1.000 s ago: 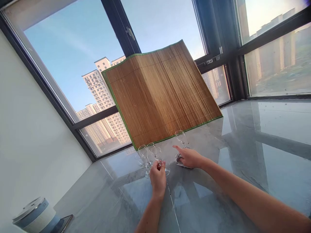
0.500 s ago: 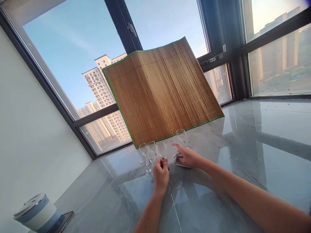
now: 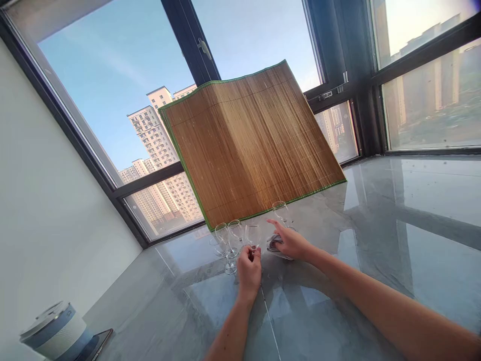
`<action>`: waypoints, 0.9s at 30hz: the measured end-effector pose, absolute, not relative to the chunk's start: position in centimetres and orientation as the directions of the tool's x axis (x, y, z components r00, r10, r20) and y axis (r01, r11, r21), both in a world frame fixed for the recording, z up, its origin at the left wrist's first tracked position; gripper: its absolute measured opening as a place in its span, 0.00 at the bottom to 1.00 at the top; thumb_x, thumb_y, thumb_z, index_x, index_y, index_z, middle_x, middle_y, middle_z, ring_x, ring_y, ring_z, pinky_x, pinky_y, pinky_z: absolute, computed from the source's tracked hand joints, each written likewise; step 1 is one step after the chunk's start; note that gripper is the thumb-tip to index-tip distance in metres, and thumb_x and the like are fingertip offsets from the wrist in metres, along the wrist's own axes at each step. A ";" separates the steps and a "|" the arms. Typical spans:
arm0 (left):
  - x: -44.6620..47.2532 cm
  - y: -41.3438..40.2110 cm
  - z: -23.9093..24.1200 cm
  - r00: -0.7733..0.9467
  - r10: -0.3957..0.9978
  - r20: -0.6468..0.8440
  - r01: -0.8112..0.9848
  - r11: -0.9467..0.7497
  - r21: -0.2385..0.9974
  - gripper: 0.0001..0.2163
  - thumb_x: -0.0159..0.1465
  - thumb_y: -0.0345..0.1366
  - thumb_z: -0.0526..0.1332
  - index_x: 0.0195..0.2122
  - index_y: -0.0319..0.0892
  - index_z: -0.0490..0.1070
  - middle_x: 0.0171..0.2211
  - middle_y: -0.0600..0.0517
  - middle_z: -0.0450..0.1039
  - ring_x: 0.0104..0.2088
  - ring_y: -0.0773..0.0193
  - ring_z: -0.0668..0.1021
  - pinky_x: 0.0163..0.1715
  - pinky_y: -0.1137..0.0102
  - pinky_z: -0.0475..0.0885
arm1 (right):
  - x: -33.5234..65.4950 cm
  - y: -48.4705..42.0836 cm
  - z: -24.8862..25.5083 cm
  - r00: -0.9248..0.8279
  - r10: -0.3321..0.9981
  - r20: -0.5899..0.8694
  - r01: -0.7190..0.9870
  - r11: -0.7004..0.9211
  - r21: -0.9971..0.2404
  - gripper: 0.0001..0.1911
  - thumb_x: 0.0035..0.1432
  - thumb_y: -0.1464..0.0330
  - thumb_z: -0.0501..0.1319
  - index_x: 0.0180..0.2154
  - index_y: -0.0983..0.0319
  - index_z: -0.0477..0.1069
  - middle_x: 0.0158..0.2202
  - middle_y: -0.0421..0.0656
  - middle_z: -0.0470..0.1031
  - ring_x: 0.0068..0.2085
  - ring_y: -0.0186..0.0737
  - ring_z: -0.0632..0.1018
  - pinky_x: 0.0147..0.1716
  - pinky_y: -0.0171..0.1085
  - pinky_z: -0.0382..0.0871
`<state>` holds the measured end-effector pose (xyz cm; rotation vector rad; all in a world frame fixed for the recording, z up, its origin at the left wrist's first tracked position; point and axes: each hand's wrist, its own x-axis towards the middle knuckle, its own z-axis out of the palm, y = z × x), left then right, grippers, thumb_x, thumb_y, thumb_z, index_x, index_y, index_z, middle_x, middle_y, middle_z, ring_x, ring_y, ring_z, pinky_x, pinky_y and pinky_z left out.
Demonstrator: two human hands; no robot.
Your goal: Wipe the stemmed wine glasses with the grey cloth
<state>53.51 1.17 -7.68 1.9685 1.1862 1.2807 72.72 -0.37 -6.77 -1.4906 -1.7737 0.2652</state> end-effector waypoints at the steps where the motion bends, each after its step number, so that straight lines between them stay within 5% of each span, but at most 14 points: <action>1: 53.6 1.2 -7.6 0.175 0.872 0.458 0.388 -0.488 0.782 0.15 0.63 0.48 0.57 0.26 0.42 0.65 0.20 0.56 0.65 0.21 0.68 0.68 0.25 0.73 0.59 | 72.7 -0.4 -6.8 0.008 0.908 0.419 0.739 0.277 -0.615 0.40 0.52 0.72 0.57 0.65 0.62 0.48 0.42 0.46 0.78 0.40 0.42 0.77 0.41 0.35 0.63; 10: 53.7 1.3 -7.5 0.170 0.877 0.449 0.351 -0.480 0.804 0.14 0.62 0.47 0.58 0.31 0.40 0.71 0.21 0.55 0.68 0.22 0.66 0.69 0.26 0.72 0.62 | 72.5 -0.3 -6.9 0.037 0.898 0.439 0.721 0.280 -0.634 0.38 0.52 0.72 0.57 0.64 0.61 0.50 0.38 0.44 0.78 0.42 0.43 0.77 0.42 0.35 0.63; 27: 53.9 1.1 -7.5 0.200 0.879 0.434 0.378 -0.478 0.793 0.13 0.62 0.45 0.58 0.26 0.42 0.65 0.22 0.55 0.67 0.22 0.68 0.68 0.26 0.73 0.61 | 72.2 -0.5 -6.8 0.069 0.890 0.451 0.700 0.279 -0.657 0.36 0.52 0.70 0.58 0.63 0.62 0.53 0.37 0.44 0.77 0.41 0.44 0.76 0.40 0.34 0.62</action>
